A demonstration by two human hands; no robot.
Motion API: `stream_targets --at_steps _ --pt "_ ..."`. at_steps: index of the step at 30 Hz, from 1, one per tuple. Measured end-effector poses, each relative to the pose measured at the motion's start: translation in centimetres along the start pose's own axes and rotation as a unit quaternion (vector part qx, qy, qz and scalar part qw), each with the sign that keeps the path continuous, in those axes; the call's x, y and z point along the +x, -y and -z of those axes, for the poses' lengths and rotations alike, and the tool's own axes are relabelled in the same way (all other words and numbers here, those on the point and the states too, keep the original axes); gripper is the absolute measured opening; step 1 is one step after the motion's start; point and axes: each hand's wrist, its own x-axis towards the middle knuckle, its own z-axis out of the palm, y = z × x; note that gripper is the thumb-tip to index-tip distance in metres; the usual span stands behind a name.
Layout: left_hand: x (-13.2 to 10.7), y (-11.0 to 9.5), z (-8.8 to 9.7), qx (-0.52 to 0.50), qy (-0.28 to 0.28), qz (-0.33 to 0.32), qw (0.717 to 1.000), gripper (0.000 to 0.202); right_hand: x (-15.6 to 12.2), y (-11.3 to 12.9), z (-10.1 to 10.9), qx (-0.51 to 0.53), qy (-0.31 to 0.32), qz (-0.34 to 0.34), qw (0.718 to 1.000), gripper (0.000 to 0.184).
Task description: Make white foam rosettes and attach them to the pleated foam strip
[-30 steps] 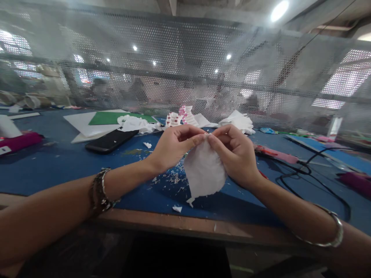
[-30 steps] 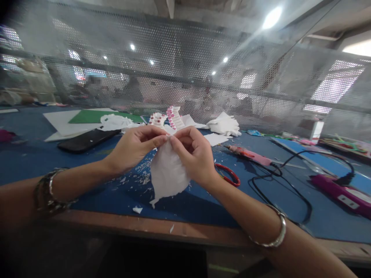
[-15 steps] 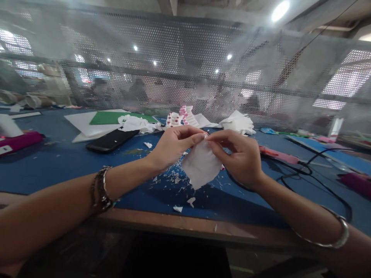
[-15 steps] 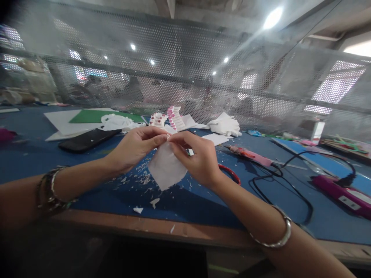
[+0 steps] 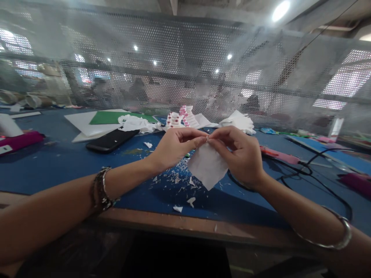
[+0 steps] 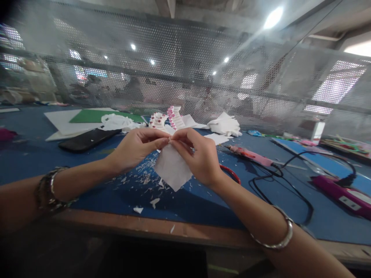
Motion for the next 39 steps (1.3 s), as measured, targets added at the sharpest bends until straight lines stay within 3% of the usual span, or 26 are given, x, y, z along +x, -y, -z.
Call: stream_targets --at_steps 9,14,19,27,31,33,39 --pt "-0.19 0.30 -0.26 -0.013 -0.030 -0.044 0.999 0.013 -0.01 0.17 -0.37 0.097 0.009 -0.068 0.993 0.002" --pt "0.01 0.12 -0.20 -0.010 -0.038 -0.019 0.999 0.013 0.04 0.08 -0.17 0.068 0.015 -0.006 0.998 0.009" --pt "0.09 -0.03 -0.36 -0.016 -0.036 -0.004 0.999 0.013 0.05 0.39 -0.05 0.004 -0.009 0.025 1.000 0.003" --pt "0.10 0.01 -0.10 -0.032 -0.009 0.018 0.999 0.005 0.27 0.62 -0.05 0.130 0.024 -0.094 0.987 0.004" --pt "0.22 0.19 0.05 0.003 -0.021 0.013 1.000 0.009 0.27 0.92 0.18 0.136 0.074 -0.073 0.985 0.018" --pt "0.25 0.18 0.09 0.010 -0.020 0.004 1.000 0.010 0.25 0.92 0.16 0.109 0.091 -0.050 0.989 0.015" --pt "0.28 0.10 0.26 -0.007 -0.037 -0.001 0.999 0.008 0.09 0.38 -0.20 0.103 0.049 -0.074 0.991 0.008"
